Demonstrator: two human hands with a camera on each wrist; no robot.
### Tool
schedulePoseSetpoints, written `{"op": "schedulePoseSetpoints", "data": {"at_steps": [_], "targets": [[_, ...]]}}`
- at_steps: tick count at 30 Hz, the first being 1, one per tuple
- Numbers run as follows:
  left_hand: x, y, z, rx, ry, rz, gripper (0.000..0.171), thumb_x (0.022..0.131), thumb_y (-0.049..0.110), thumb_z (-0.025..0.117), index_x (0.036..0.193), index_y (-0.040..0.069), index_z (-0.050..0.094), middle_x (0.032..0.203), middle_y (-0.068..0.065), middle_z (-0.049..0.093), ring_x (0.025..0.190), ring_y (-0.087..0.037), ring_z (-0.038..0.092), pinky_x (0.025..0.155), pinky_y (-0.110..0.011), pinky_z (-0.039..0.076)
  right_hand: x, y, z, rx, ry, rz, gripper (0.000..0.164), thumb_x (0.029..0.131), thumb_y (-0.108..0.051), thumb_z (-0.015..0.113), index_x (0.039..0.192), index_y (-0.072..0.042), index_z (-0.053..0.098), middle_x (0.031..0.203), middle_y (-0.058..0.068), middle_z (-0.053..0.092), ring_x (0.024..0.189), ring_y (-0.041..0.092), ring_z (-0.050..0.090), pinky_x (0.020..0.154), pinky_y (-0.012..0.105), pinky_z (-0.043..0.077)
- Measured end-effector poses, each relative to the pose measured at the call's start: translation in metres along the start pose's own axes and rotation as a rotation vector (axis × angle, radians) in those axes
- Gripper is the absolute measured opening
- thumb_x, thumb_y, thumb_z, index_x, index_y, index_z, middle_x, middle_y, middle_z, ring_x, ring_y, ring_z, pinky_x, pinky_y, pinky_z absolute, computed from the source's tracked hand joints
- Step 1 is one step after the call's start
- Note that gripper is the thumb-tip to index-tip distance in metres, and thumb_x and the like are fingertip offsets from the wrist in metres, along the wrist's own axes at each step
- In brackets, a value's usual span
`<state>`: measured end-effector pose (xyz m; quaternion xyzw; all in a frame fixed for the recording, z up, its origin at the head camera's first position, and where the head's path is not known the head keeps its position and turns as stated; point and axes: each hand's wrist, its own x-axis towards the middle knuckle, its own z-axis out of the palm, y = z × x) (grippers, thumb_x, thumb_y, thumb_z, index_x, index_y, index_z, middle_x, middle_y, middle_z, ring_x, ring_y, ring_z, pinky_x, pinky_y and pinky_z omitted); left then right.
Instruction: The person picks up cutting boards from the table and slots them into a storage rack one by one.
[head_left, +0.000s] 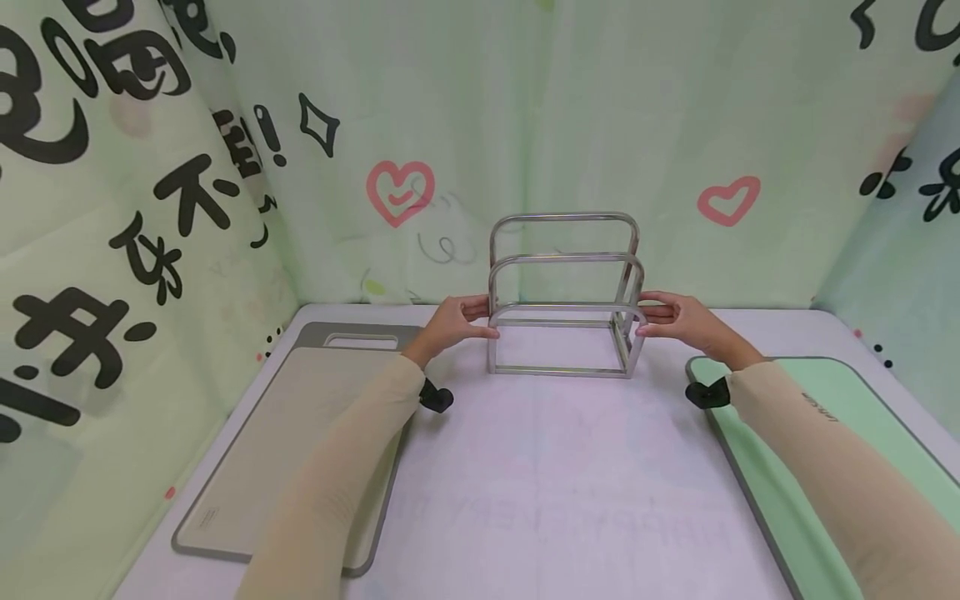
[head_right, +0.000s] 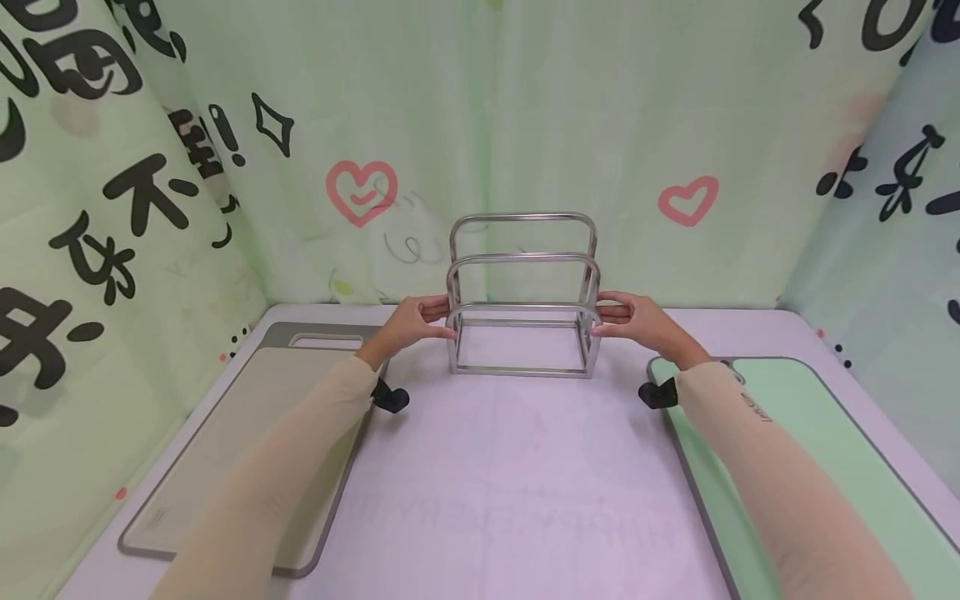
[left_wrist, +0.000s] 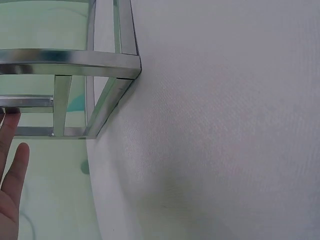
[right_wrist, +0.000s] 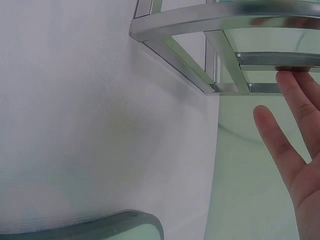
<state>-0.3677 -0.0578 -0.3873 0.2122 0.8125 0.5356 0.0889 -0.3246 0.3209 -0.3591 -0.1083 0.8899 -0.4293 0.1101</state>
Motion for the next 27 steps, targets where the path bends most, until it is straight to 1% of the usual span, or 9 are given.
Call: {"op": "schedulePoseSetpoints", "data": {"at_steps": [4, 8, 13, 17, 20, 22, 27], "targets": [[0.001, -0.004, 0.002, -0.025, 0.001, 0.002, 0.071, 0.077, 0.007, 0.076, 0.138, -0.002, 0.043, 0.137, -0.017, 0.052, 0.128, -0.026, 0.05, 0.107, -0.041, 0.039, -0.003, -0.001, 0.001, 0.0, 0.003, -0.001, 0.076, 0.09, -0.023, 0.064, 0.147, 0.003, 0.02, 0.143, 0.031, 0.037, 0.132, 0.043, 0.038, 0.107, 0.057, 0.03], [0.002, -0.006, 0.003, -0.041, 0.01, 0.006, 0.071, 0.078, 0.007, 0.075, 0.14, -0.001, 0.04, 0.139, -0.017, 0.05, 0.129, -0.026, 0.049, 0.108, -0.042, 0.038, -0.004, -0.002, 0.003, -0.013, 0.008, -0.01, 0.076, 0.091, -0.027, 0.062, 0.147, 0.001, 0.02, 0.144, 0.03, 0.035, 0.134, 0.043, 0.035, 0.108, 0.059, 0.029], [0.001, -0.006, 0.005, -0.063, 0.006, 0.007, 0.072, 0.08, 0.007, 0.073, 0.142, 0.0, 0.038, 0.141, -0.017, 0.047, 0.13, -0.027, 0.047, 0.109, -0.043, 0.036, -0.006, 0.0, 0.004, -0.016, 0.019, -0.001, 0.076, 0.091, -0.03, 0.062, 0.148, -0.001, 0.021, 0.145, 0.03, 0.034, 0.135, 0.043, 0.033, 0.108, 0.061, 0.028], [-0.001, -0.006, 0.005, -0.032, -0.019, 0.012, 0.077, 0.081, 0.009, 0.073, 0.146, 0.005, 0.032, 0.146, -0.014, 0.042, 0.135, -0.025, 0.041, 0.112, -0.044, 0.032, -0.007, 0.0, 0.005, 0.001, 0.019, -0.008, 0.079, 0.091, -0.029, 0.062, 0.149, -0.001, 0.017, 0.147, 0.029, 0.03, 0.136, 0.043, 0.031, 0.108, 0.059, 0.028], [-0.005, -0.004, 0.003, 0.014, -0.035, 0.031, 0.082, 0.082, 0.011, 0.072, 0.149, 0.009, 0.024, 0.15, -0.011, 0.035, 0.139, -0.022, 0.034, 0.115, -0.043, 0.028, -0.009, -0.005, 0.006, 0.029, 0.028, -0.037, 0.082, 0.091, -0.025, 0.063, 0.15, -0.001, 0.012, 0.151, 0.027, 0.026, 0.138, 0.041, 0.027, 0.109, 0.056, 0.028], [-0.01, -0.001, 0.001, 0.042, -0.036, 0.054, 0.083, 0.083, 0.011, 0.071, 0.15, 0.01, 0.021, 0.152, -0.01, 0.033, 0.141, -0.022, 0.031, 0.116, -0.042, 0.026, -0.012, -0.009, 0.007, 0.039, 0.043, -0.064, 0.084, 0.09, -0.023, 0.064, 0.15, -0.002, 0.009, 0.153, 0.025, 0.022, 0.14, 0.041, 0.023, 0.109, 0.056, 0.027], [-0.019, 0.013, -0.007, 0.083, 0.0, 0.137, 0.079, 0.087, 0.011, 0.067, 0.15, 0.008, 0.02, 0.153, -0.01, 0.03, 0.143, -0.022, 0.028, 0.117, -0.037, 0.024, -0.018, -0.024, 0.007, 0.033, 0.103, -0.13, 0.088, 0.089, -0.02, 0.066, 0.151, -0.006, 0.006, 0.155, 0.022, 0.018, 0.141, 0.04, 0.019, 0.11, 0.058, 0.024]]}}
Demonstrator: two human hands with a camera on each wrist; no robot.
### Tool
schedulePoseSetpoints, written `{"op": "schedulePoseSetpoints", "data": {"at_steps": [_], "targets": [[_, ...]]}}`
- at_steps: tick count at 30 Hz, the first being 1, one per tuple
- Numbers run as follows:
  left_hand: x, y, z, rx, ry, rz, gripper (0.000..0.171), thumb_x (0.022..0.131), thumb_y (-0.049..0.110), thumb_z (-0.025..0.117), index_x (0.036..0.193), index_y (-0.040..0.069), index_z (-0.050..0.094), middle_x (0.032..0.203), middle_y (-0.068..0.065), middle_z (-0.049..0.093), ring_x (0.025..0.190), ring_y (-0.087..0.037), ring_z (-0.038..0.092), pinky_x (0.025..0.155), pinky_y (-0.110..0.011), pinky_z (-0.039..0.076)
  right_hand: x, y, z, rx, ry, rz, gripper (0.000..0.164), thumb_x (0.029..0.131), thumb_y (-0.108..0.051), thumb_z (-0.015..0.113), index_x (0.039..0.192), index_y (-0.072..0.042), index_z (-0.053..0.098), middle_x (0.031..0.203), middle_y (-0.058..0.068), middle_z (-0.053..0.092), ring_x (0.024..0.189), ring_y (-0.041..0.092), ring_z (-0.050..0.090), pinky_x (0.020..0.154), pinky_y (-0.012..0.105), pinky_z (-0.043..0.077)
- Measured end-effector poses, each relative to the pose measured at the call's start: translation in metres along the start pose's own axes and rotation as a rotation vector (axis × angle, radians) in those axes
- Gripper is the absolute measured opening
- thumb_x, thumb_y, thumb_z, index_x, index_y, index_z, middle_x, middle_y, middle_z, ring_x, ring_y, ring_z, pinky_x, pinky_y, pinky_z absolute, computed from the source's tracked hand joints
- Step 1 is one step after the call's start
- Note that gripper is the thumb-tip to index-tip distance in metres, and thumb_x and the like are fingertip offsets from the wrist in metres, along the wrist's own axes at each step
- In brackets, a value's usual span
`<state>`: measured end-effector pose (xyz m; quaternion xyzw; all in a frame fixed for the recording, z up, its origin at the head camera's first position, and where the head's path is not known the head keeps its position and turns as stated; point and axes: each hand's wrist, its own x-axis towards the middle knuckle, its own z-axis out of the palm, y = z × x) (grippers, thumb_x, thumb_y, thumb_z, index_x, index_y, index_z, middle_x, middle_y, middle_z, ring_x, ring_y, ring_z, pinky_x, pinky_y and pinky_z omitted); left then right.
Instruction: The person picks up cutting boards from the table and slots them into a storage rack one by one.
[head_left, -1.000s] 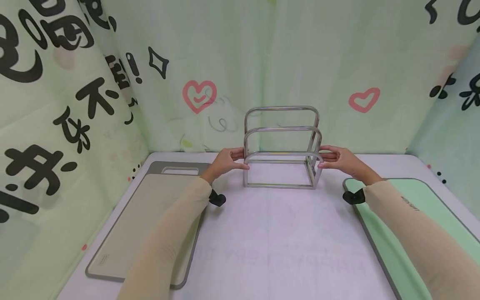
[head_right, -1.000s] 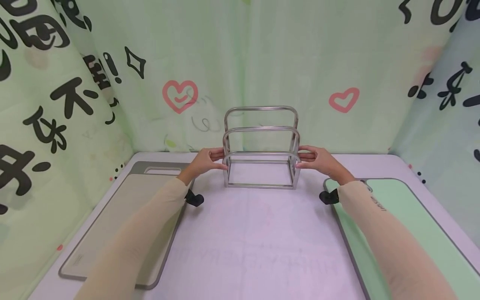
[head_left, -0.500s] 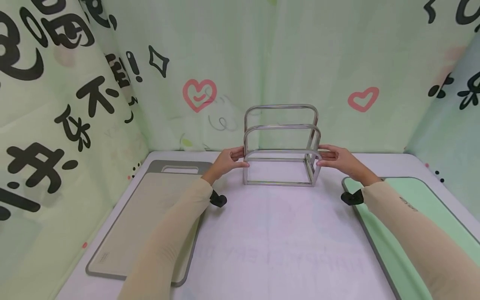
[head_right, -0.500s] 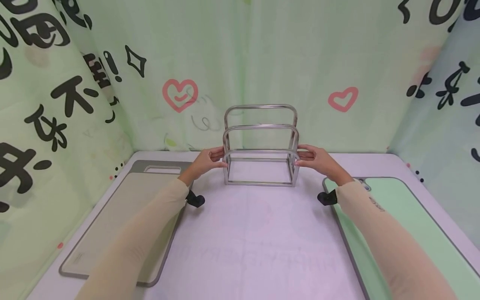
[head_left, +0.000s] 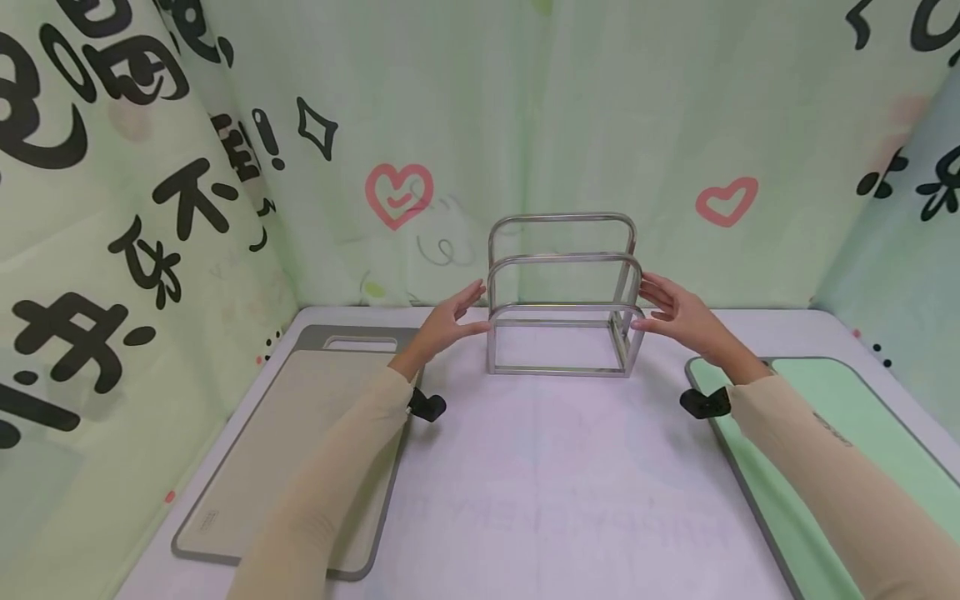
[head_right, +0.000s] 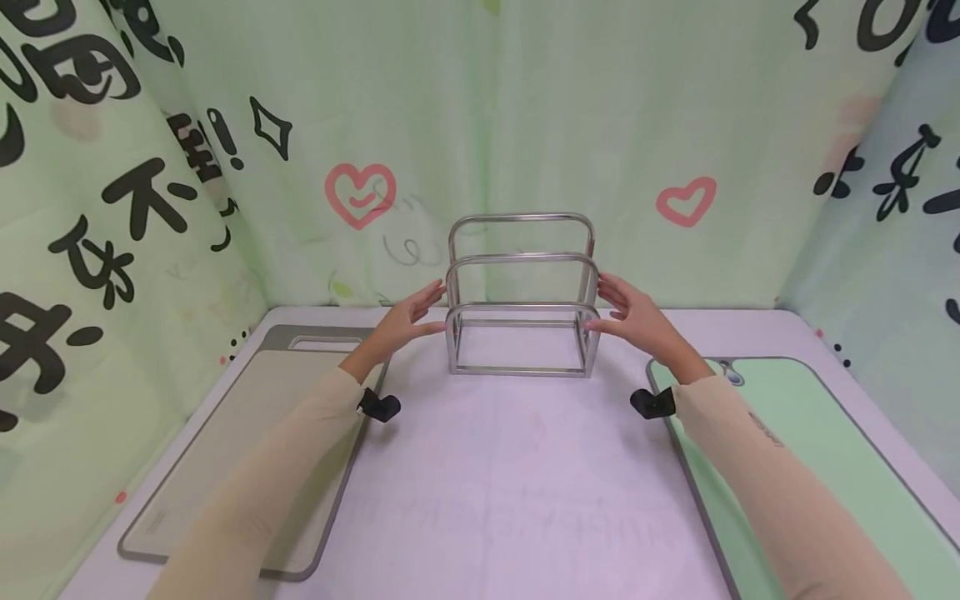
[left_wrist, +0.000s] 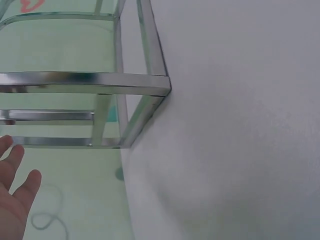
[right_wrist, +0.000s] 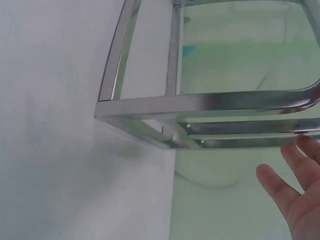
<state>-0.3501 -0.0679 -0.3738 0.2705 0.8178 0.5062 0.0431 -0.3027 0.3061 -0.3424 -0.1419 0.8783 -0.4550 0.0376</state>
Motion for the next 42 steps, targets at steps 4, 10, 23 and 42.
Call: {"op": "schedulePoseSetpoints", "data": {"at_steps": [4, 10, 23, 42], "targets": [[-0.004, 0.008, -0.007, 0.022, 0.023, 0.033, 0.073, 0.091, 0.015, 0.062, 0.15, 0.008, 0.02, 0.154, -0.009, 0.03, 0.143, -0.022, 0.026, 0.118, -0.037, 0.023, -0.004, -0.011, -0.003, 0.001, 0.062, -0.031, 0.087, 0.089, -0.02, 0.065, 0.152, -0.01, 0.006, 0.156, 0.018, 0.017, 0.142, 0.036, 0.019, 0.111, 0.053, 0.025], [-0.013, 0.018, -0.013, 0.029, 0.04, 0.092, 0.066, 0.094, 0.014, 0.057, 0.149, 0.006, 0.022, 0.152, -0.012, 0.031, 0.143, -0.024, 0.027, 0.118, -0.04, 0.022, -0.009, -0.027, -0.002, 0.011, 0.16, -0.114, 0.083, 0.089, -0.016, 0.065, 0.152, -0.011, 0.012, 0.155, 0.017, 0.022, 0.143, 0.029, 0.024, 0.107, 0.023, 0.033], [-0.033, 0.027, -0.036, 0.14, -0.069, 0.122, 0.062, 0.094, 0.018, 0.058, 0.147, 0.004, 0.029, 0.148, -0.015, 0.038, 0.138, -0.028, 0.035, 0.115, -0.044, 0.027, 0.0, -0.076, 0.036, 0.051, 0.195, -0.277, 0.08, 0.085, -0.008, 0.069, 0.15, -0.013, 0.023, 0.15, 0.014, 0.036, 0.137, 0.026, 0.036, 0.105, 0.018, 0.037], [-0.067, 0.002, -0.087, 0.263, -0.141, -0.055, 0.055, 0.092, 0.014, 0.059, 0.14, -0.003, 0.039, 0.139, -0.023, 0.048, 0.128, -0.037, 0.046, 0.106, -0.049, 0.039, 0.025, -0.124, 0.132, 0.225, -0.039, -0.289, 0.079, 0.083, -0.006, 0.07, 0.148, -0.009, 0.025, 0.144, 0.014, 0.045, 0.13, 0.029, 0.048, 0.104, 0.045, 0.043]]}}
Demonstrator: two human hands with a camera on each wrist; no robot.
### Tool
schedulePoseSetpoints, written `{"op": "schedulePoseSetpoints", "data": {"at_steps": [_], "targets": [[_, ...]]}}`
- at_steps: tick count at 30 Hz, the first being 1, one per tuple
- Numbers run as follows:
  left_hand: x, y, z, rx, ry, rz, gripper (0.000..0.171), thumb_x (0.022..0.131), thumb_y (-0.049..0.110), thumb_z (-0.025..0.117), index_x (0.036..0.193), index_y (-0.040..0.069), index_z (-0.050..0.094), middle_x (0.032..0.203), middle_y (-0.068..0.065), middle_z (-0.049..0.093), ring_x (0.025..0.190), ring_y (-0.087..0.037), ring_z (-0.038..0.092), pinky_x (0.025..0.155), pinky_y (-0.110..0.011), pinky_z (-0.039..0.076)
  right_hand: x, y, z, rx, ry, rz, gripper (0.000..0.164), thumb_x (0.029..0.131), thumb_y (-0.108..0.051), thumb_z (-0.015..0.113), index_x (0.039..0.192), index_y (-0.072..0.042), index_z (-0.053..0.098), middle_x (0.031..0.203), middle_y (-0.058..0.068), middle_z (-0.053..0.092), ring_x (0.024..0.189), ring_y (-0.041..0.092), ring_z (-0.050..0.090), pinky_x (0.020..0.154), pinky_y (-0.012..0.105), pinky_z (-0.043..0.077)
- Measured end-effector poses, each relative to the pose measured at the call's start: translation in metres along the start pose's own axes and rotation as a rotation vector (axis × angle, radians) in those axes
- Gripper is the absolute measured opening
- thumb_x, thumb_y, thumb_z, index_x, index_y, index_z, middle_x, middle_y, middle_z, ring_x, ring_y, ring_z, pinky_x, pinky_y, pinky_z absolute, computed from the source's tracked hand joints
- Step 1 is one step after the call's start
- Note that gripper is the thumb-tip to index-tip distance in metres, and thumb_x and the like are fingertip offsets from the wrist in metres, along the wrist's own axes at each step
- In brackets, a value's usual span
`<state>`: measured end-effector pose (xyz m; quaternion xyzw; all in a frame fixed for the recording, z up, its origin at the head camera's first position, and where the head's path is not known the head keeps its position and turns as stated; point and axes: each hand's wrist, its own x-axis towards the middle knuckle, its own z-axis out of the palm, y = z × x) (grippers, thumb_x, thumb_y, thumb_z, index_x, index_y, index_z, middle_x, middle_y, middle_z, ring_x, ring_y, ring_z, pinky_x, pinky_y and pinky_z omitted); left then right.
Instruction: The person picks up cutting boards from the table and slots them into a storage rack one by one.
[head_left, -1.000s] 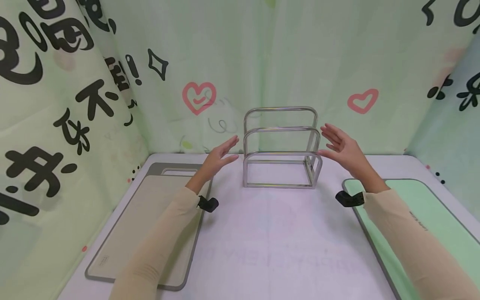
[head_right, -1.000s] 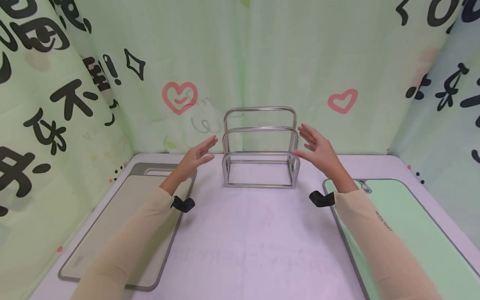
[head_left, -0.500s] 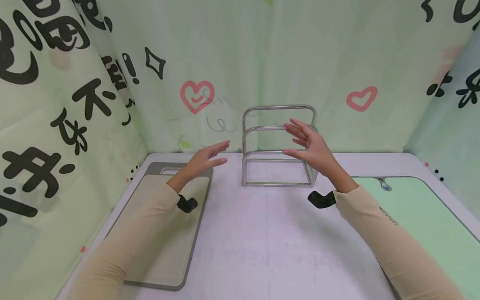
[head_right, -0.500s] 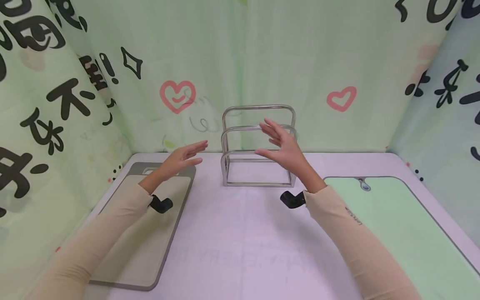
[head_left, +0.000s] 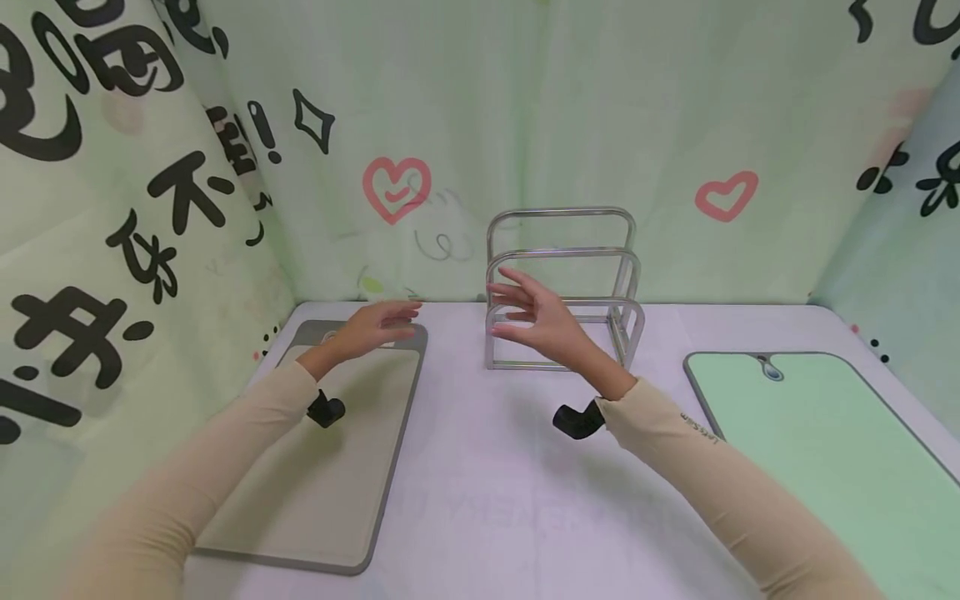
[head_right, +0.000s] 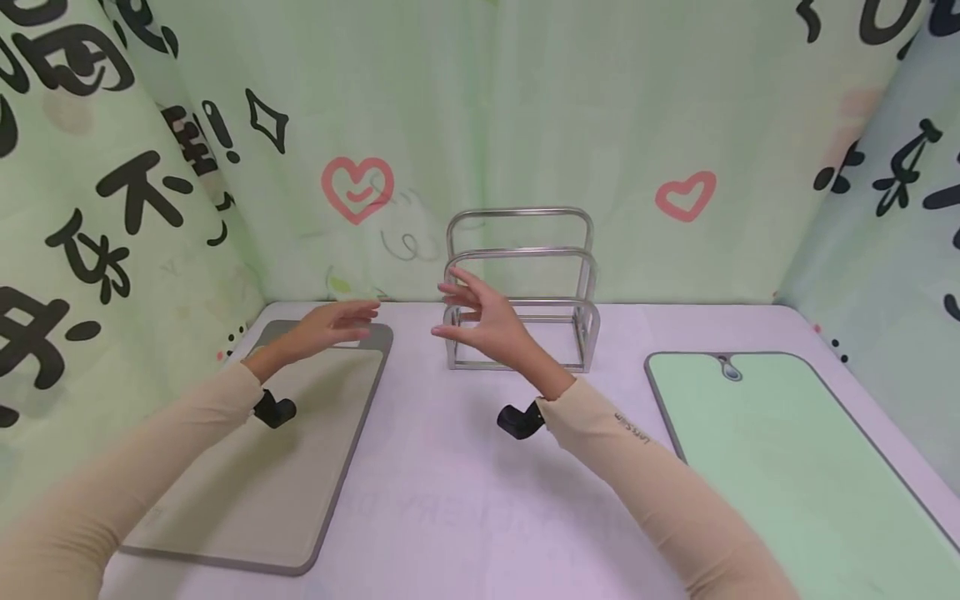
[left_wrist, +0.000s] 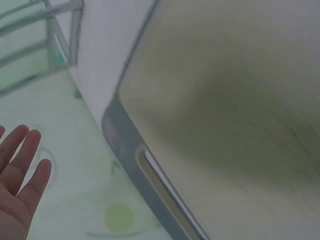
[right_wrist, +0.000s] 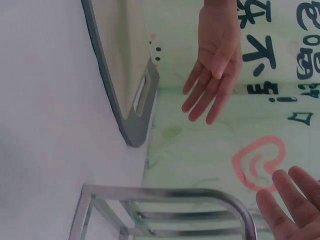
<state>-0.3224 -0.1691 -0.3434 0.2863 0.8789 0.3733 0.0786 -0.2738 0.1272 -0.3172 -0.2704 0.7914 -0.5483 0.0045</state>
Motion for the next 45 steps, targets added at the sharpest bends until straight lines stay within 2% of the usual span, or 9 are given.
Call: {"op": "schedulePoseSetpoints", "data": {"at_steps": [7, 16, 23, 28, 33, 36, 41, 42, 45], "targets": [[-0.016, -0.027, -0.021, 0.06, 0.012, -0.092, 0.05, 0.093, 0.017, 0.056, 0.136, -0.004, 0.043, 0.132, -0.027, 0.052, 0.124, -0.039, 0.049, 0.101, -0.05, 0.043, 0.006, 0.007, 0.028, 0.108, -0.059, 0.115, 0.076, 0.085, -0.01, 0.069, 0.148, -0.011, 0.026, 0.142, 0.011, 0.048, 0.127, 0.026, 0.051, 0.103, 0.041, 0.045], [-0.038, -0.066, -0.053, 0.15, -0.02, -0.304, 0.051, 0.097, 0.024, 0.049, 0.136, -0.007, 0.042, 0.133, -0.029, 0.049, 0.125, -0.042, 0.045, 0.103, -0.053, 0.039, 0.015, 0.021, 0.059, 0.198, -0.066, 0.268, 0.072, 0.087, -0.013, 0.068, 0.146, -0.009, 0.028, 0.139, 0.014, 0.051, 0.121, 0.027, 0.057, 0.099, 0.04, 0.048], [-0.055, -0.088, -0.065, 0.151, -0.054, -0.366, 0.05, 0.096, 0.02, 0.047, 0.134, -0.012, 0.041, 0.131, -0.034, 0.048, 0.116, -0.044, 0.052, 0.099, -0.052, 0.044, 0.023, 0.031, 0.083, 0.268, -0.051, 0.423, 0.065, 0.089, -0.015, 0.064, 0.144, -0.005, 0.031, 0.136, 0.018, 0.052, 0.117, 0.031, 0.058, 0.09, 0.037, 0.054], [-0.066, -0.093, -0.074, 0.107, -0.108, -0.425, 0.05, 0.097, 0.02, 0.046, 0.134, -0.014, 0.039, 0.132, -0.034, 0.046, 0.118, -0.044, 0.051, 0.099, -0.052, 0.045, 0.027, 0.037, 0.097, 0.365, -0.061, 0.55, 0.063, 0.091, -0.015, 0.062, 0.144, 0.0, 0.03, 0.134, 0.019, 0.054, 0.119, 0.031, 0.057, 0.09, 0.04, 0.053], [-0.074, -0.094, -0.081, 0.065, -0.121, -0.546, 0.051, 0.097, 0.022, 0.048, 0.132, -0.014, 0.04, 0.124, -0.032, 0.052, 0.109, -0.034, 0.058, 0.092, -0.043, 0.051, 0.028, 0.041, 0.106, 0.442, -0.075, 0.651, 0.06, 0.092, -0.016, 0.06, 0.141, 0.003, 0.032, 0.133, 0.019, 0.055, 0.12, 0.032, 0.056, 0.093, 0.041, 0.052], [-0.077, -0.096, -0.083, 0.028, -0.127, -0.609, 0.054, 0.097, 0.024, 0.048, 0.132, -0.015, 0.038, 0.118, -0.03, 0.056, 0.104, -0.03, 0.059, 0.09, -0.04, 0.051, 0.029, 0.042, 0.111, 0.523, -0.087, 0.699, 0.052, 0.093, -0.012, 0.057, 0.137, 0.007, 0.037, 0.135, 0.021, 0.052, 0.122, 0.034, 0.054, 0.097, 0.042, 0.049], [-0.081, -0.097, -0.083, -0.016, -0.124, -0.681, 0.057, 0.098, 0.026, 0.045, 0.134, -0.016, 0.03, 0.106, -0.017, 0.057, 0.104, -0.031, 0.055, 0.09, -0.044, 0.049, 0.029, 0.042, 0.117, 0.671, -0.093, 0.8, 0.044, 0.094, -0.012, 0.055, 0.134, 0.004, 0.044, 0.14, 0.023, 0.045, 0.128, 0.035, 0.048, 0.102, 0.044, 0.045], [-0.081, -0.097, -0.082, -0.024, -0.122, -0.696, 0.057, 0.098, 0.027, 0.044, 0.133, -0.016, 0.031, 0.105, -0.016, 0.055, 0.104, -0.03, 0.055, 0.09, -0.044, 0.049, 0.028, 0.042, 0.117, 0.71, -0.092, 0.822, 0.045, 0.095, -0.012, 0.054, 0.136, 0.002, 0.043, 0.141, 0.023, 0.043, 0.129, 0.035, 0.047, 0.103, 0.045, 0.044], [-0.083, -0.097, -0.081, -0.037, -0.119, -0.748, 0.047, 0.098, 0.03, 0.044, 0.117, -0.014, 0.042, 0.102, -0.014, 0.051, 0.102, -0.028, 0.056, 0.087, -0.043, 0.05, 0.027, 0.04, 0.119, 0.826, -0.095, 0.868, 0.051, 0.096, -0.012, 0.051, 0.141, 0.001, 0.034, 0.146, 0.026, 0.034, 0.132, 0.038, 0.042, 0.106, 0.048, 0.039]]}}
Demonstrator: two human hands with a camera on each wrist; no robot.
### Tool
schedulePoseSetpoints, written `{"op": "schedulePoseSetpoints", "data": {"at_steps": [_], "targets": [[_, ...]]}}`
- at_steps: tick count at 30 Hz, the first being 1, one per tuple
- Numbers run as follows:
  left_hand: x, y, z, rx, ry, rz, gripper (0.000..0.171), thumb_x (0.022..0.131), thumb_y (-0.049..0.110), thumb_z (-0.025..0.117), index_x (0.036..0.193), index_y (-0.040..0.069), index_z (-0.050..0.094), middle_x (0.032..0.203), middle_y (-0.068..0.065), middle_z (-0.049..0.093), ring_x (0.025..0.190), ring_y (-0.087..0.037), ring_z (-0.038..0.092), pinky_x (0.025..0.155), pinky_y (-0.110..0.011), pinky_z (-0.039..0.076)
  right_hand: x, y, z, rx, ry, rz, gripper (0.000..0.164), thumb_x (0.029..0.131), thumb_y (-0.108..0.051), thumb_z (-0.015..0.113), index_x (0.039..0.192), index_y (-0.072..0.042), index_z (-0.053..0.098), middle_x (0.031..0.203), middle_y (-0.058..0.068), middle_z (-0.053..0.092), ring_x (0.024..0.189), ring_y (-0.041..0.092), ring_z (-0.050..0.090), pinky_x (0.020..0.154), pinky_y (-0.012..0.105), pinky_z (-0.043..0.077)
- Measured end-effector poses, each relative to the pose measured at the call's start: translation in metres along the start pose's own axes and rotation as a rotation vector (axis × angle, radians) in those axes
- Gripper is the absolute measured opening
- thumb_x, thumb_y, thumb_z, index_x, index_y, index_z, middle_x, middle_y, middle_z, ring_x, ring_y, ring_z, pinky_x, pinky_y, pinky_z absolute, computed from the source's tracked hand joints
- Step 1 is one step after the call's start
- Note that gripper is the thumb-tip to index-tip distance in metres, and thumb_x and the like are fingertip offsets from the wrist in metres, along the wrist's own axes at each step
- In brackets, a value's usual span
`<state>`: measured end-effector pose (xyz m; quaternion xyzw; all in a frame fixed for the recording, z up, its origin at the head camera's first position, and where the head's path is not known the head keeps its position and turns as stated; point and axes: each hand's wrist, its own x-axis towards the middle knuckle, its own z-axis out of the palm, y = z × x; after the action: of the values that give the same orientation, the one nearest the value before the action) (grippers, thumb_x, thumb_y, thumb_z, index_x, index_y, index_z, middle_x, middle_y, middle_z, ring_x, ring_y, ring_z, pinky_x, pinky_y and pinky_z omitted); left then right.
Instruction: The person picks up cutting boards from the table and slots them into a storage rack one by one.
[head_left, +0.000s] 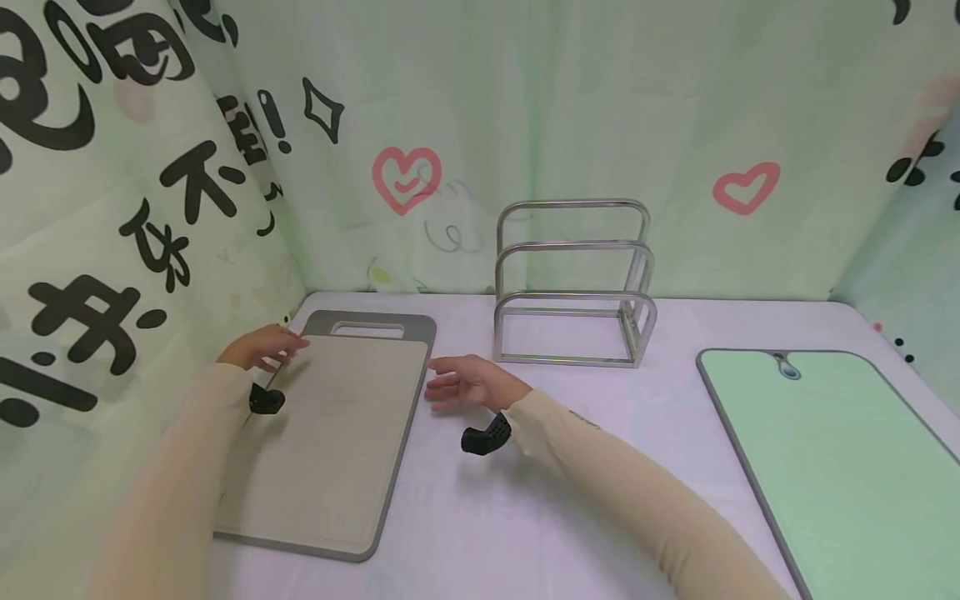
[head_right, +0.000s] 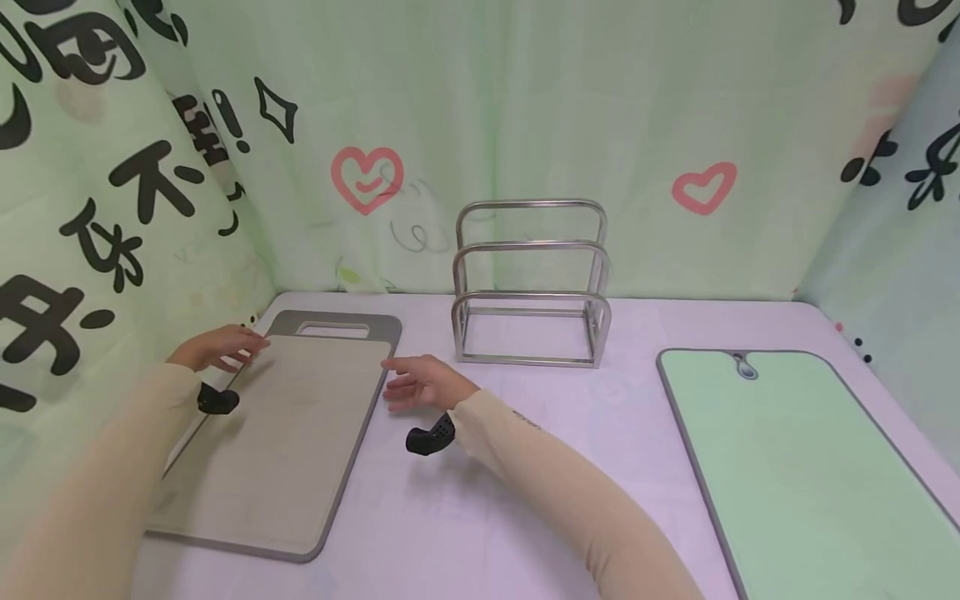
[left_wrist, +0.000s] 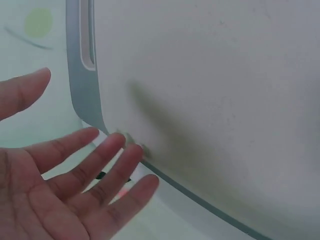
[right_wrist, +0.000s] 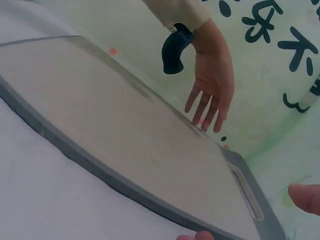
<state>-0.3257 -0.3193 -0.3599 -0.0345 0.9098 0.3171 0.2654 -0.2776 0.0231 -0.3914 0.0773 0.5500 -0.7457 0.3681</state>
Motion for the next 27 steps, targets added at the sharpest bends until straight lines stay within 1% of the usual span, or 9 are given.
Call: {"op": "schedulePoseSetpoints", "data": {"at_steps": [1, 4, 6, 8, 14, 18, 21, 25, 27], "targets": [[0.0, 0.0, 0.0, -0.006, -0.001, -0.013, 0.046, 0.097, 0.03, 0.044, 0.114, -0.012, 0.043, 0.102, -0.014, 0.05, 0.101, -0.028, 0.057, 0.086, -0.043, 0.05, 0.0, 0.0, 0.0, 0.03, -0.008, 0.015, 0.052, 0.096, -0.013, 0.051, 0.142, 0.002, 0.031, 0.146, 0.027, 0.032, 0.133, 0.039, 0.04, 0.107, 0.049, 0.038], [0.001, -0.002, 0.001, -0.01, -0.003, -0.047, 0.049, 0.098, 0.032, 0.041, 0.115, -0.014, 0.041, 0.115, -0.026, 0.047, 0.108, -0.036, 0.054, 0.091, -0.048, 0.049, 0.0, 0.001, 0.0, 0.109, -0.024, 0.049, 0.06, 0.096, -0.015, 0.05, 0.144, 0.006, 0.021, 0.147, 0.029, 0.029, 0.135, 0.041, 0.036, 0.11, 0.052, 0.033], [0.001, -0.003, 0.002, -0.013, 0.0, -0.068, 0.057, 0.099, 0.032, 0.038, 0.128, -0.017, 0.033, 0.128, -0.034, 0.039, 0.118, -0.042, 0.048, 0.096, -0.051, 0.046, 0.001, 0.001, -0.001, 0.141, -0.028, 0.072, 0.063, 0.096, -0.016, 0.05, 0.144, 0.008, 0.017, 0.147, 0.03, 0.029, 0.136, 0.041, 0.034, 0.111, 0.052, 0.031], [0.001, -0.004, 0.002, -0.018, -0.005, -0.091, 0.061, 0.1, 0.033, 0.036, 0.134, -0.017, 0.027, 0.136, -0.037, 0.032, 0.125, -0.046, 0.041, 0.1, -0.053, 0.043, 0.002, 0.001, -0.002, 0.168, -0.036, 0.098, 0.064, 0.097, -0.018, 0.048, 0.145, 0.008, 0.015, 0.147, 0.03, 0.029, 0.137, 0.04, 0.033, 0.112, 0.052, 0.029], [-0.003, -0.004, 0.003, -0.048, -0.044, -0.141, 0.07, 0.099, 0.038, 0.032, 0.139, -0.017, 0.016, 0.142, -0.039, 0.024, 0.132, -0.049, 0.031, 0.103, -0.054, 0.04, 0.002, -0.003, 0.001, 0.221, -0.088, 0.175, 0.067, 0.099, -0.027, 0.039, 0.148, 0.006, 0.005, 0.15, 0.028, 0.022, 0.141, 0.037, 0.023, 0.115, 0.054, 0.02], [0.002, -0.006, 0.004, -0.051, -0.038, -0.213, 0.077, 0.098, 0.045, 0.031, 0.139, -0.018, 0.015, 0.14, -0.039, 0.026, 0.129, -0.048, 0.035, 0.102, -0.052, 0.042, 0.0, -0.007, 0.007, 0.239, -0.086, 0.186, 0.07, 0.099, -0.03, 0.035, 0.148, 0.005, -0.001, 0.152, 0.029, 0.016, 0.144, 0.037, 0.016, 0.115, 0.058, 0.017], [0.023, -0.027, 0.002, -0.03, -0.029, -0.246, 0.082, 0.095, 0.052, 0.037, 0.137, -0.017, 0.022, 0.137, -0.036, 0.033, 0.122, -0.045, 0.044, 0.099, -0.049, 0.045, -0.002, -0.009, 0.014, 0.222, -0.075, 0.199, 0.071, 0.099, -0.031, 0.035, 0.148, 0.005, -0.002, 0.153, 0.029, 0.013, 0.144, 0.038, 0.013, 0.115, 0.06, 0.014], [0.077, -0.081, -0.007, 0.016, -0.036, -0.211, 0.098, 0.081, 0.07, 0.05, 0.128, -0.014, 0.035, 0.124, -0.033, 0.045, 0.1, -0.039, 0.057, 0.084, -0.043, 0.053, -0.004, -0.01, 0.023, 0.182, -0.07, 0.223, 0.074, 0.098, -0.032, 0.036, 0.148, 0.005, -0.004, 0.154, 0.028, 0.006, 0.145, 0.038, 0.006, 0.114, 0.061, 0.013], [0.082, -0.09, -0.006, 0.031, -0.03, -0.206, 0.098, 0.079, 0.071, 0.053, 0.126, -0.014, 0.035, 0.12, -0.032, 0.047, 0.096, -0.039, 0.058, 0.081, -0.044, 0.053, -0.004, -0.009, 0.028, 0.155, -0.071, 0.227, 0.075, 0.098, -0.033, 0.036, 0.148, 0.005, -0.004, 0.155, 0.028, 0.004, 0.145, 0.038, 0.005, 0.114, 0.062, 0.013]]}}
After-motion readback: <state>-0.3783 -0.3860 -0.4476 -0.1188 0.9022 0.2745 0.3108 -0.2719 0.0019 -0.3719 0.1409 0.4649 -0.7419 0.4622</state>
